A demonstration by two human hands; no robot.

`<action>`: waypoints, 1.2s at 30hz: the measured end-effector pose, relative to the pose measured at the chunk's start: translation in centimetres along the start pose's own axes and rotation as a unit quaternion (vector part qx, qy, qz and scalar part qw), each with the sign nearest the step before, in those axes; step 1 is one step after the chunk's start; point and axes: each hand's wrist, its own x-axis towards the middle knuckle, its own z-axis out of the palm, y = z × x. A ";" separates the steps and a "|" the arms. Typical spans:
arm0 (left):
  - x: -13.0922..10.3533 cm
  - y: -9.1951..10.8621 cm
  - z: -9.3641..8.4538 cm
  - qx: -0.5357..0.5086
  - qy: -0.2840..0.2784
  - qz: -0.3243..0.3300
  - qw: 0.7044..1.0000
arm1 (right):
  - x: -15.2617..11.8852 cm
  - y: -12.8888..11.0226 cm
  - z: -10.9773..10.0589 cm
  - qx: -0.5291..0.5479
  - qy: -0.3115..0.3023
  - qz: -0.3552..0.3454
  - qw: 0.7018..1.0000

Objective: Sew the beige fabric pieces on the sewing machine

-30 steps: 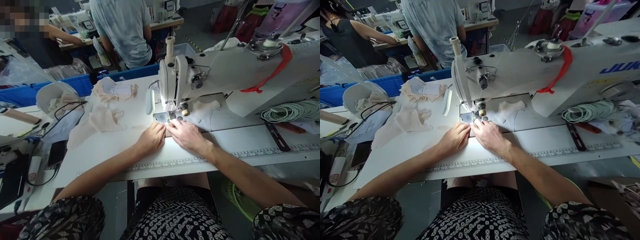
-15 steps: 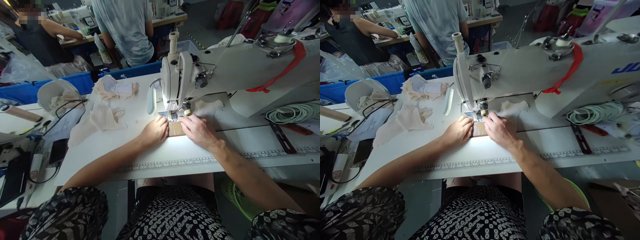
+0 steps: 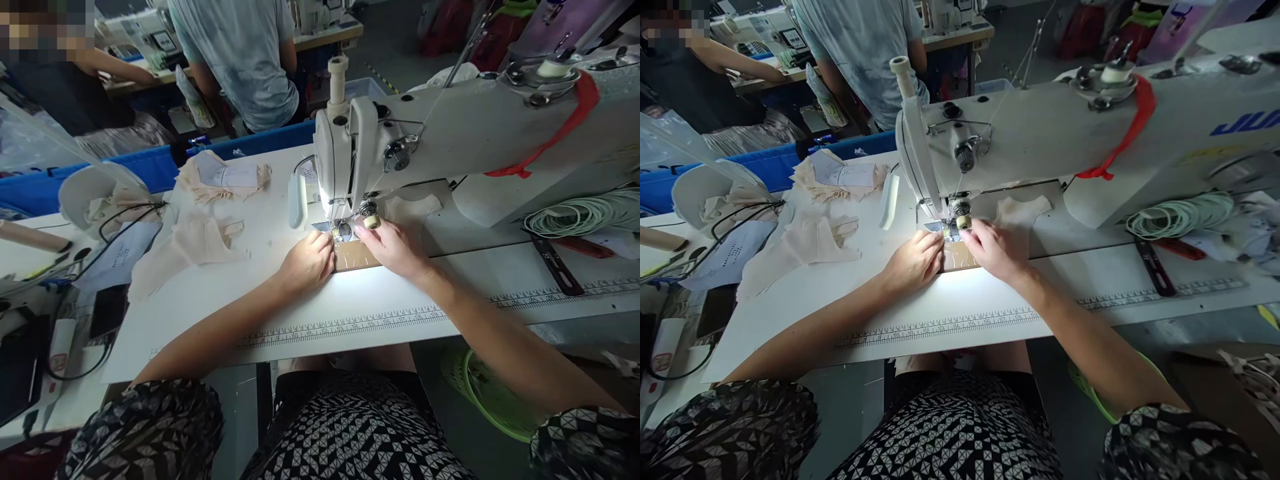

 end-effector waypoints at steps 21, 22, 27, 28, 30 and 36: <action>0.7 -0.7 0.3 -0.003 0.021 -0.008 1.000 | 0.7 -0.1 -0.8 0.095 0.006 0.088 0.992; 0.7 -0.8 0.2 -0.006 0.019 -0.018 1.000 | 0.5 0.1 -0.8 0.097 0.017 0.079 0.992; 0.7 -1.2 -1.2 0.028 -0.019 -0.165 0.986 | -0.4 0.4 -0.2 0.060 0.049 0.035 0.996; 0.7 -1.4 -1.5 0.035 -0.035 -0.195 0.980 | -0.5 0.2 -0.1 0.053 0.043 0.029 0.997; 0.8 -1.9 -1.9 0.039 -0.058 -0.239 0.968 | -0.5 -0.3 0.1 0.061 0.021 0.016 0.998; 0.1 -3.3 -3.8 -0.144 -0.022 -0.281 0.948 | -0.4 -2.7 0.7 0.142 -0.067 0.028 0.987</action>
